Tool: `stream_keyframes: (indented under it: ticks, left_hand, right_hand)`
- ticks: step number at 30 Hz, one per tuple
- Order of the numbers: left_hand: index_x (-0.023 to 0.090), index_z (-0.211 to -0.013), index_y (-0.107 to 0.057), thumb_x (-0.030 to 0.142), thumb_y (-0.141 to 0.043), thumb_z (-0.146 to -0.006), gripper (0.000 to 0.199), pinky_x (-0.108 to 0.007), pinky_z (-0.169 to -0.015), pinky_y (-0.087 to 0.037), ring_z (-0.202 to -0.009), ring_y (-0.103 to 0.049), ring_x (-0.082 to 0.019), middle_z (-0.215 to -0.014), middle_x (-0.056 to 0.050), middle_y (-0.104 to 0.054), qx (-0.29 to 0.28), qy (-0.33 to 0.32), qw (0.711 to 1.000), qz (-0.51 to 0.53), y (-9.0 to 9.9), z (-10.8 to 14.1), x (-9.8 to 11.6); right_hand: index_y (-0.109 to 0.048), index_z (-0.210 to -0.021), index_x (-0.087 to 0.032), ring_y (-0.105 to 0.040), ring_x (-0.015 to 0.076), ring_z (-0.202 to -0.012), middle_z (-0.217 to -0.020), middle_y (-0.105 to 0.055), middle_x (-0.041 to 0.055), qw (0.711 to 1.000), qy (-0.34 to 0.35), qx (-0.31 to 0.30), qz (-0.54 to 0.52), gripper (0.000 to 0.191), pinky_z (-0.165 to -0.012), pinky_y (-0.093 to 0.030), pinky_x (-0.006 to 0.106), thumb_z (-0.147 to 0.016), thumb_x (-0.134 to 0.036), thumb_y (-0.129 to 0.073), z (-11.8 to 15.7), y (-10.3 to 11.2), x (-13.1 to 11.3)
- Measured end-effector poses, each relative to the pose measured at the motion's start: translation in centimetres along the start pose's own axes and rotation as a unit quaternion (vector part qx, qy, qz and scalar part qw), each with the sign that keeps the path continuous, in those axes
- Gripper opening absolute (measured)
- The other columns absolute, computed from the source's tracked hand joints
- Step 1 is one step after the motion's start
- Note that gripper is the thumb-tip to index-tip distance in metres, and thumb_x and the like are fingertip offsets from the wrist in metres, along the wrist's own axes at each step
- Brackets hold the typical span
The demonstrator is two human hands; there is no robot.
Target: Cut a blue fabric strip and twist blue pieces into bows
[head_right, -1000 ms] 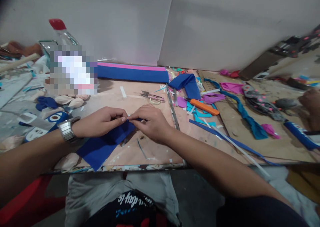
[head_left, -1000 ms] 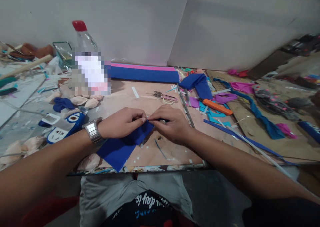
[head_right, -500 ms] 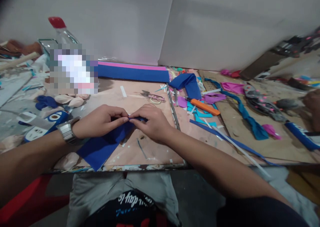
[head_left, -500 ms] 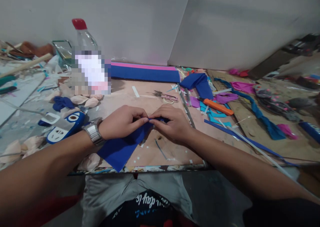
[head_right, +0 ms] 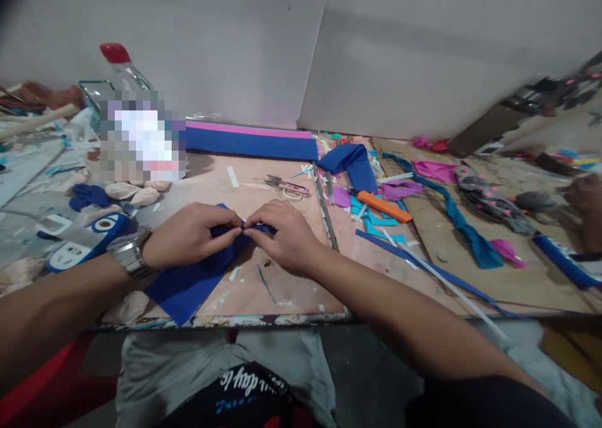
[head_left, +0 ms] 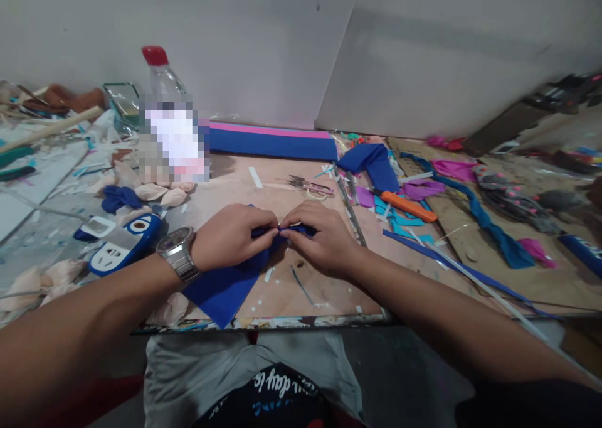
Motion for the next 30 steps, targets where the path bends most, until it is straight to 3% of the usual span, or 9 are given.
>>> stream_keyframes:
  ticks: [10,18,24,30]
  left_hand:
    - [0.02,-0.097,-0.072,0.03,-0.05,-0.102,0.025,-0.029,-0.071,-0.042,-0.085,-0.071,-0.019,-0.095,-0.005,-0.078,-0.019,-0.033,0.997,-0.068,-0.42,0.03,-0.02]
    - [0.021,-0.106,-0.073,0.034,-0.046,-0.106,0.03,-0.03,-0.074,-0.044,-0.089,-0.071,-0.02,-0.101,-0.005,-0.079,-0.009,-0.015,0.998,-0.063,-0.47,0.01,-0.7]
    - [0.019,-0.098,-0.074,0.04,-0.048,-0.104,0.034,-0.029,-0.066,-0.039,-0.072,-0.067,-0.018,-0.084,-0.006,-0.076,-0.016,-0.002,0.998,-0.058,-0.23,-0.05,-0.63]
    - [0.019,-0.103,-0.075,0.039,-0.049,-0.103,0.033,-0.029,-0.068,-0.039,-0.072,-0.067,-0.018,-0.086,-0.005,-0.078,-0.01,0.009,0.999,-0.036,0.07,-0.08,-0.73]
  right_hand:
    - [-0.066,-0.093,-0.02,-0.061,0.0226,-0.092,-0.093,-0.07,0.0063,0.997,-0.024,-0.07,-0.013,0.007,-0.087,-0.046,0.04,-0.098,-0.023,-0.061,-0.08,-0.22,-0.31]
    - [-0.071,-0.092,-0.022,-0.063,0.0227,-0.091,-0.089,-0.072,0.0049,0.998,-0.049,-0.027,-0.011,0.004,-0.085,-0.046,0.039,-0.095,-0.024,-0.068,-0.04,-0.18,0.22]
    - [-0.068,-0.093,-0.021,-0.061,0.023,-0.092,-0.091,-0.071,0.0057,0.998,-0.038,-0.044,0.0,0.009,-0.086,-0.044,0.04,-0.099,-0.023,-0.061,-0.12,-0.04,-0.11]
    - [-0.069,-0.092,-0.023,-0.063,0.0233,-0.091,-0.089,-0.072,0.0045,0.999,-0.032,-0.011,0.006,0.004,-0.087,-0.046,0.041,-0.095,-0.025,-0.067,-0.03,-0.01,0.19]
Point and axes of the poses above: each hand's wrist, its own z-axis away from the middle knuckle, its own y-axis out of the back of the hand, x = y × z, the point moved 3 cm from there along -z, towards the middle knuckle
